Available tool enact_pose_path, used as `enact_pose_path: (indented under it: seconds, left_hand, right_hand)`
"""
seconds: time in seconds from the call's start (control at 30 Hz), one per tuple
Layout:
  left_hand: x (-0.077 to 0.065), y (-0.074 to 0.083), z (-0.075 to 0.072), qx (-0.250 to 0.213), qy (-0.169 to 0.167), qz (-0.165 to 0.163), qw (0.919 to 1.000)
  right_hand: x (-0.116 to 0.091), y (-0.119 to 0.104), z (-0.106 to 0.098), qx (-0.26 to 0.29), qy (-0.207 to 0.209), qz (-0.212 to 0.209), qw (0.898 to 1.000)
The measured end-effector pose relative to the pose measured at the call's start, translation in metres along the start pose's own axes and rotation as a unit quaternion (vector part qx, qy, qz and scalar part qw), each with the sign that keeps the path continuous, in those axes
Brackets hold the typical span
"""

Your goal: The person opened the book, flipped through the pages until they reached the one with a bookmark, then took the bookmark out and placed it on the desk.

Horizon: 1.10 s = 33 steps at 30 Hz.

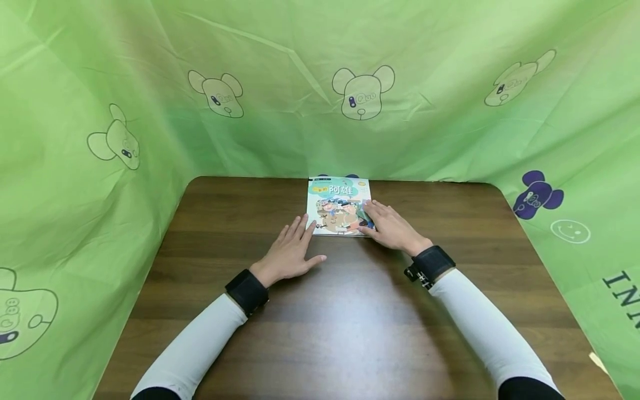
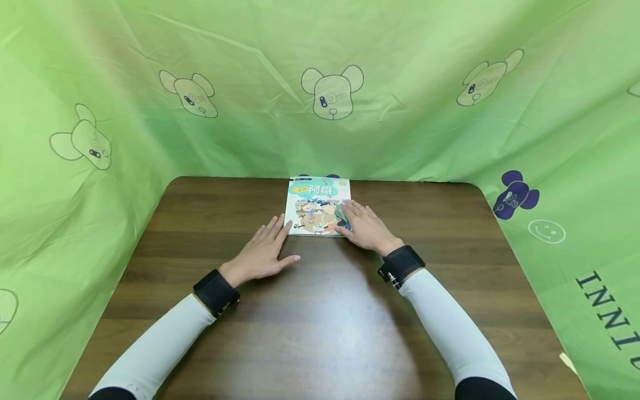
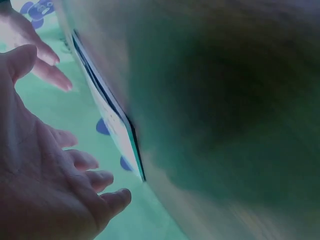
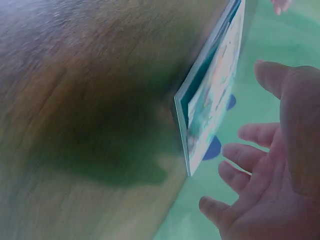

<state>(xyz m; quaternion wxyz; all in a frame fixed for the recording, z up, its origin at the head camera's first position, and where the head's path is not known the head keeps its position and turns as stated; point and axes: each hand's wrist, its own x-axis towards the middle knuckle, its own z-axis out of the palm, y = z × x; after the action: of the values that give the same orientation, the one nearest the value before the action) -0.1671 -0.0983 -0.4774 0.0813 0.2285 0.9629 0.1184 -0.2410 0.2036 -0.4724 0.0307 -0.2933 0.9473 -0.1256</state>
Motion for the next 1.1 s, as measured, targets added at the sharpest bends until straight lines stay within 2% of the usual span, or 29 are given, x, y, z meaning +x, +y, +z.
enact_pose_path:
  seconds: [0.23,0.4,0.7,0.87,1.1]
  left_hand:
    - [0.027,0.013,0.006,-0.003,-0.007,0.025,0.9997]
    - [0.038,0.014,0.010,0.005,-0.016,0.029,0.9995]
    - [0.040,0.008,0.018,0.006,-0.036,0.023,0.9991]
    - [0.039,0.008,0.021,0.013,-0.049,0.022,0.9985]
    - [0.037,0.013,0.021,0.011,-0.048,0.025,0.9985]
  right_hand:
    - [0.012,-0.001,0.012,0.015,-0.012,0.003,1.000]
    - [0.015,-0.002,0.019,0.017,-0.021,0.001,1.000]
    - [0.015,-0.007,0.027,0.012,-0.036,-0.003,0.999]
    - [0.012,-0.009,0.030,0.012,-0.035,-0.003,0.999]
    - [0.006,-0.008,0.027,0.002,-0.034,-0.007,0.999]
